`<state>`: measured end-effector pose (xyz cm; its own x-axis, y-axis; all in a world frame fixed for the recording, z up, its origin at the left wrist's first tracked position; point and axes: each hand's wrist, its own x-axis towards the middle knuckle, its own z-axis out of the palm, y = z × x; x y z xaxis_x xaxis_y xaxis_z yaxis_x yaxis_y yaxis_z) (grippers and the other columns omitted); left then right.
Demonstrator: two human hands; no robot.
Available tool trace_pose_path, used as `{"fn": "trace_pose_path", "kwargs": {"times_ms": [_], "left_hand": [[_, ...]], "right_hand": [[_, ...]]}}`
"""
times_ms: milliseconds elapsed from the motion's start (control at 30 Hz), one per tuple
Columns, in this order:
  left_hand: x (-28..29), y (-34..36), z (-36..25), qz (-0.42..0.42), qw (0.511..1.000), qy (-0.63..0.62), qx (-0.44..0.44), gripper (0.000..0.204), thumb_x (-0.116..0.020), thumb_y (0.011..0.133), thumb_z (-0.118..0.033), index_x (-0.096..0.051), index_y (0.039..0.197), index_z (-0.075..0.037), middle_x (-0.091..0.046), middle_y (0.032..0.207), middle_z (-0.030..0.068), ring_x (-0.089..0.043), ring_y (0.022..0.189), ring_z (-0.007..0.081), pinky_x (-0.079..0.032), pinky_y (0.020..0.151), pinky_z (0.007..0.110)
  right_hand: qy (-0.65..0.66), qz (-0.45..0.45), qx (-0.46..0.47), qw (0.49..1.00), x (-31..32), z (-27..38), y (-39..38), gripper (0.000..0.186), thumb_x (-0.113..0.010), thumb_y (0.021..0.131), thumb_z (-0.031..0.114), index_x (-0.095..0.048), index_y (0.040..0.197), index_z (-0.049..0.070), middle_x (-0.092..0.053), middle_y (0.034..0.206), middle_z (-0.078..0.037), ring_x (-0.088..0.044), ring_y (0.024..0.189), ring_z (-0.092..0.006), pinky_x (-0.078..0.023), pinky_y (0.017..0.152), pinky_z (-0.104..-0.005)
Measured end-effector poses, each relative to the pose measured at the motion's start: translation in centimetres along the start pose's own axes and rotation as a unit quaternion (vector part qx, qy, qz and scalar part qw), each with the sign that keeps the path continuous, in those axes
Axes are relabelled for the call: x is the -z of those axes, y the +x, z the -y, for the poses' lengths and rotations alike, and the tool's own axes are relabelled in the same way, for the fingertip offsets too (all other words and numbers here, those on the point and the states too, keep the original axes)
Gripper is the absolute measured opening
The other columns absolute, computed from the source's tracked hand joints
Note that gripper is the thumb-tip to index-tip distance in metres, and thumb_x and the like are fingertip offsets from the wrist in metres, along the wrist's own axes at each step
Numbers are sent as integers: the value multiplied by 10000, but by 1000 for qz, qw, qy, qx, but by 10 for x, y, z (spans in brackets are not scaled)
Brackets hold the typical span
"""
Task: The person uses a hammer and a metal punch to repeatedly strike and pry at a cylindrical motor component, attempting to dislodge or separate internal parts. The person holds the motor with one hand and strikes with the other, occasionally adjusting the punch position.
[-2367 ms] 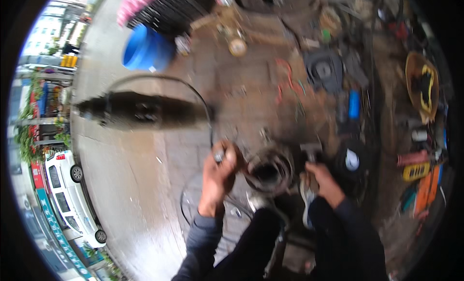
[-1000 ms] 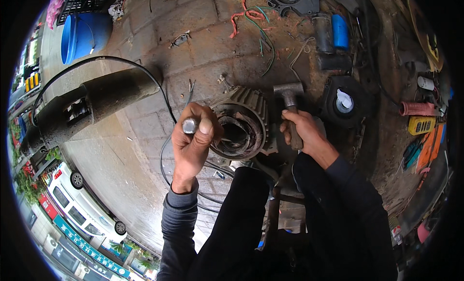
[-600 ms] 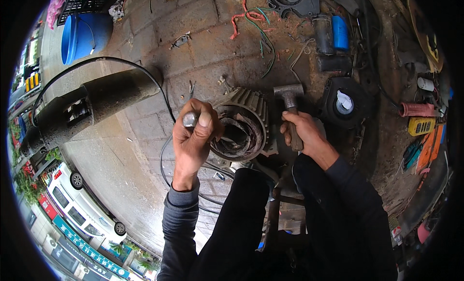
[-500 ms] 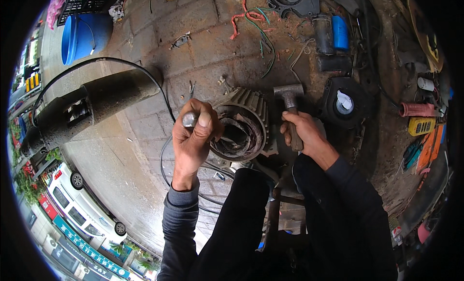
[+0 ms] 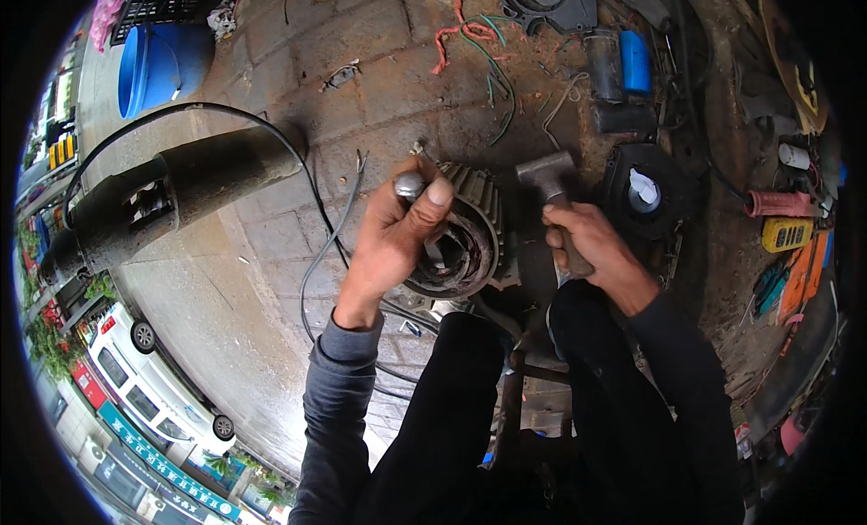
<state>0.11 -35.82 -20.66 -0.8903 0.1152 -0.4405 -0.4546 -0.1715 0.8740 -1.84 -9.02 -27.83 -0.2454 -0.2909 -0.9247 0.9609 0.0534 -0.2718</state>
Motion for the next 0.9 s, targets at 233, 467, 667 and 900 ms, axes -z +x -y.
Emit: {"fn": "trace_pose_path", "kwargs": {"times_ms": [233, 467, 667, 900], "left_hand": [[-6, 4, 2, 3, 1000, 13, 22, 275, -618, 1070, -303, -507, 948, -82, -440, 794, -36, -401, 657, 73, -361, 605, 244], [-7, 4, 3, 7, 997, 66, 27, 294, -644, 1057, -329, -555, 977, -62, -479, 789, -49, -435, 680, 69, -378, 616, 242], [-11, -1, 3, 1, 998, 52, 38, 299, -655, 1055, -318, -599, 1007, -28, -516, 817, -58, -451, 763, 64, -404, 688, 236], [-6, -2, 0, 11, 995, 94, 10, 278, -655, 1052, -297, -552, 972, -53, -466, 792, -51, -433, 714, 66, -383, 644, 242]], "right_hand": [[-177, 50, 337, 923, -11, 116, -116, 243, -598, 1047, 285, -586, 997, 48, -558, 685, 4, -490, 414, -89, -435, 389, -266], [-520, 3, 408, 750, -67, 130, -131, 224, -619, 1012, 225, -576, 967, 10, -557, 660, -67, -572, 554, -161, -434, 537, -364], [-546, 76, 307, 776, -49, 140, -140, 172, -657, 971, 183, -592, 982, 25, -550, 648, -44, -538, 534, -134, -418, 499, -336], [-352, 10, 557, 753, -66, 139, -152, 173, -637, 985, 192, -599, 1043, 34, -565, 664, -17, -542, 556, -97, -432, 488, -317]]}}
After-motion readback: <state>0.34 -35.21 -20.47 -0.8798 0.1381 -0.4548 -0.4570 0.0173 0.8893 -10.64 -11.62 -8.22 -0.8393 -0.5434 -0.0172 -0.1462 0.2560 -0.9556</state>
